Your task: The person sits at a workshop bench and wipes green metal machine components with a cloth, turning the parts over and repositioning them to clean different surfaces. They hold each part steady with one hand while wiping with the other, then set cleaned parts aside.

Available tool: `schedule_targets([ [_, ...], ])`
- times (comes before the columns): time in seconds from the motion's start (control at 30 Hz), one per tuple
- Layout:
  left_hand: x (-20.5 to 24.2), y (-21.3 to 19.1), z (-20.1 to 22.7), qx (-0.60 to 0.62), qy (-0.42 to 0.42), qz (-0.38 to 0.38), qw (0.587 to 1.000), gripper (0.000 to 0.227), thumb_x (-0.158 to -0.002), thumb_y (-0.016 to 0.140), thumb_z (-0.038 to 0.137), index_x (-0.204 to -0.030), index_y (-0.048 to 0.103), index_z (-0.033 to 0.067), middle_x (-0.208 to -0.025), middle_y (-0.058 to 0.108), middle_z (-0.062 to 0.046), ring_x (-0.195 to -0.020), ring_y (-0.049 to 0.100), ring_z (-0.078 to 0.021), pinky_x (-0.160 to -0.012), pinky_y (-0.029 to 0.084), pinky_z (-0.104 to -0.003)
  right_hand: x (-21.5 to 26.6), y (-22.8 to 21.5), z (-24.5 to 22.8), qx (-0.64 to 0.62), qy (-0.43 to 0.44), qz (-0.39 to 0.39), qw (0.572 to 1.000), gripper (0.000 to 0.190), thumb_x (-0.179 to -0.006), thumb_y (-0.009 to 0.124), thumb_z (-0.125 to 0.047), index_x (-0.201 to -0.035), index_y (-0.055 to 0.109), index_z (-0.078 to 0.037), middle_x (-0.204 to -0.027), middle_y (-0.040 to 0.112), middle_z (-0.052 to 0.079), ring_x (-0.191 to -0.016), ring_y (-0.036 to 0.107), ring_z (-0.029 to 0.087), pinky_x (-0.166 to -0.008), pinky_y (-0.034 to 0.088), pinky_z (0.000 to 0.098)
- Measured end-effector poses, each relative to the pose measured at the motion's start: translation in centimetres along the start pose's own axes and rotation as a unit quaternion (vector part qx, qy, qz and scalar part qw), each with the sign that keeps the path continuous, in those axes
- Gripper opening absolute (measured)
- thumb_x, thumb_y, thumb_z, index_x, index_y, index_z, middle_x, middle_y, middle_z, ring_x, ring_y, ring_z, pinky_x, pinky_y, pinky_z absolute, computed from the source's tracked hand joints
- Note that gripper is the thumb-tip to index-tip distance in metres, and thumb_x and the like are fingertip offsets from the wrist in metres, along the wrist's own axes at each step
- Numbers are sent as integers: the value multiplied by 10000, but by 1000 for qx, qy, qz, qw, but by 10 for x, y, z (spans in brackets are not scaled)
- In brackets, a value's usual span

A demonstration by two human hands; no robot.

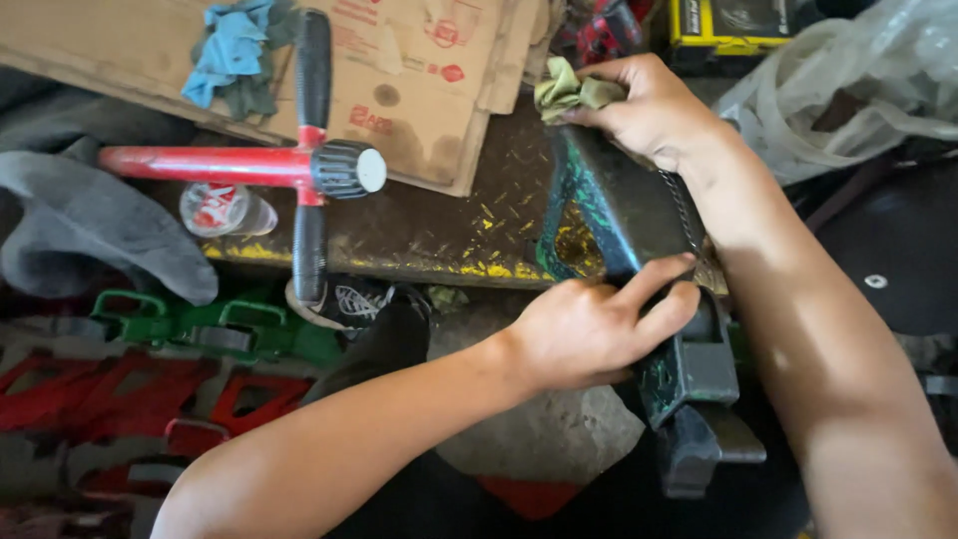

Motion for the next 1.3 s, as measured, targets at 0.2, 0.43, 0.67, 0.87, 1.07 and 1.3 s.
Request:
schedule_targets([
  [0.2, -1, 0, -2, 30, -9, 1, 1000, 675, -749, 735, 140, -1363, 465, 62, -1476, 515, -216, -620, 691, -290, -543, 561, -399, 4, 3, 34, -191, 135, -4, 972, 370, -830, 818, -70, -1194, 775, -121, -863, 719, -25, -650, 561, 95, -564, 431, 270],
  [0.43, 1, 4, -4, 18, 10, -30, 999, 752, -684, 749, 150, -1372, 463, 51, -1498, 500, -212, -612, 694, -295, -548, 572, -407, 2, -32, 17, -58, 83, 66, 993, 406, -815, 861, -29, -1204, 743, -45, -983, 746, 11, -806, 674, 96, -680, 570, 240],
  [0.67, 20, 16, -2, -41, 65, 21, 997, 631, -844, 748, 105, -1393, 441, 71, -1556, 459, -164, -731, 723, -297, -627, 595, -377, 28, -68, -32, 123, 147, 52, 980, 502, -713, 857, -58, -1197, 731, -108, -1069, 756, 100, -896, 741, 203, -799, 582, 376],
  [0.87, 3, 6, -3, 33, 26, -49, 998, 764, -658, 740, 115, -1358, 444, 27, -1521, 483, -198, -615, 701, -329, -540, 579, -414, 18, -39, -52, 295, -23, 31, 955, 339, -937, 754, -299, -1197, 753, -82, -1083, 760, 181, -1012, 735, 300, -916, 551, 423],
  [1.07, 0, 6, -5, 35, 12, -44, 998, 702, -707, 714, 109, -1354, 453, 30, -1504, 507, -175, -588, 698, -303, -514, 570, -407, 17, -3, -55, 274, 16, 22, 961, 397, -1014, 746, -455, -1205, 780, -108, -1079, 740, 199, -1056, 694, 334, -933, 527, 416],
  [1.3, 6, 7, -2, 9, 27, -18, 999, 573, -816, 666, 102, -1351, 476, 24, -1493, 516, -178, -588, 694, -293, -512, 567, -395, 14, 12, -53, 59, 47, -52, 996, 381, -841, 776, -298, -1184, 741, -135, -1028, 797, 122, -952, 767, 257, -879, 582, 349],
])
Point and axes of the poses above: each hand's wrist, its own x-axis away from the middle knuckle, its own y-axis out of the palm, z = x × y, the point moved 10 cm from there along -x, towards the middle knuckle
